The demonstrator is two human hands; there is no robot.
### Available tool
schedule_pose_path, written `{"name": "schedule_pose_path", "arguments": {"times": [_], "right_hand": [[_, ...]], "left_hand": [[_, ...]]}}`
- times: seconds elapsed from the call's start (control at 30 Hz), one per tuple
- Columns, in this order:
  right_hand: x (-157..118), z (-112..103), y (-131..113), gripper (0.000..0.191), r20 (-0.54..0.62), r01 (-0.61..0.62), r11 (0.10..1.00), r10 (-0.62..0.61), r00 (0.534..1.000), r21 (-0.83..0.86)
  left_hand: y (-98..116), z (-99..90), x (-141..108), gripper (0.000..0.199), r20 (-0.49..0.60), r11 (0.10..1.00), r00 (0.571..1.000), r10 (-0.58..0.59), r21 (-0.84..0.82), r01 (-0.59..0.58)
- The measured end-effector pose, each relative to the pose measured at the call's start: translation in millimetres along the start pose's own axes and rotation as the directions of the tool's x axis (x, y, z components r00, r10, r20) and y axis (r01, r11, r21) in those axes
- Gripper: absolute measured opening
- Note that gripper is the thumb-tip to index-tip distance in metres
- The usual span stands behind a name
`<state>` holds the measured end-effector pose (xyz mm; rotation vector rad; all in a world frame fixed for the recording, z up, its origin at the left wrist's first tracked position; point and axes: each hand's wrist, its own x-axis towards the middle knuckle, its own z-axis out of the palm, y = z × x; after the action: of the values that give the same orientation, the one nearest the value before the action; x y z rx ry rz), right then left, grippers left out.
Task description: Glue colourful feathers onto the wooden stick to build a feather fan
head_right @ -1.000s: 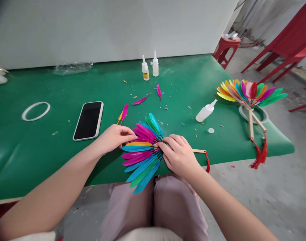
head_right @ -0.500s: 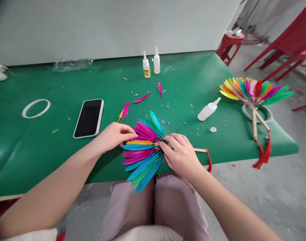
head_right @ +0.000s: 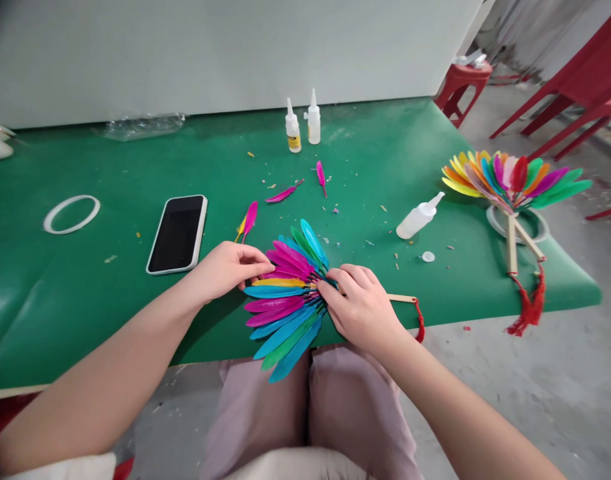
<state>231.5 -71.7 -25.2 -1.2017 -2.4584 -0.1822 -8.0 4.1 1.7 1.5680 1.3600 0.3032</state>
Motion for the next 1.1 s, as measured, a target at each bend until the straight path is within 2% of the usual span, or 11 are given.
{"name": "schedule_pose_path", "arguments": {"times": [0.27,0.53,0.77,0.93,1.1], "right_hand": [[1,0,0,0.026,0.017,0.019,0.999,-0.018,1.000,-0.040],[2,-1,-2,0.025,0.037,0.031,0.995,-0.027,0.999,-0.092],[2,0,-2,0.025,0.036,0.025,0.995,-0.022,0.999,-0.097],[0,1,-1,0.026,0.037,0.003,0.998,0.000,0.999,-0.071],[-2,0,-1,0.027,0.049,-0.006,0.998,0.008,0.999,-0.055]], "left_hand": [[1,0.5,0,0.029,-0.006,1.000,1.000,-0.002,-0.020,0.002],[1,-9.8,-3,0.032,-0.039,0.978,0.998,-0.058,-0.201,0.049],[3,-6.8,-7,0.036,0.046,0.991,0.997,0.066,-0.123,-0.060],[4,-4.6,-6,0.031,-0.006,0.986,0.993,0.116,-0.121,-0.116],[2,-2.7,-6,0.026,-0.041,0.988,0.987,0.154,-0.021,-0.155]]}}
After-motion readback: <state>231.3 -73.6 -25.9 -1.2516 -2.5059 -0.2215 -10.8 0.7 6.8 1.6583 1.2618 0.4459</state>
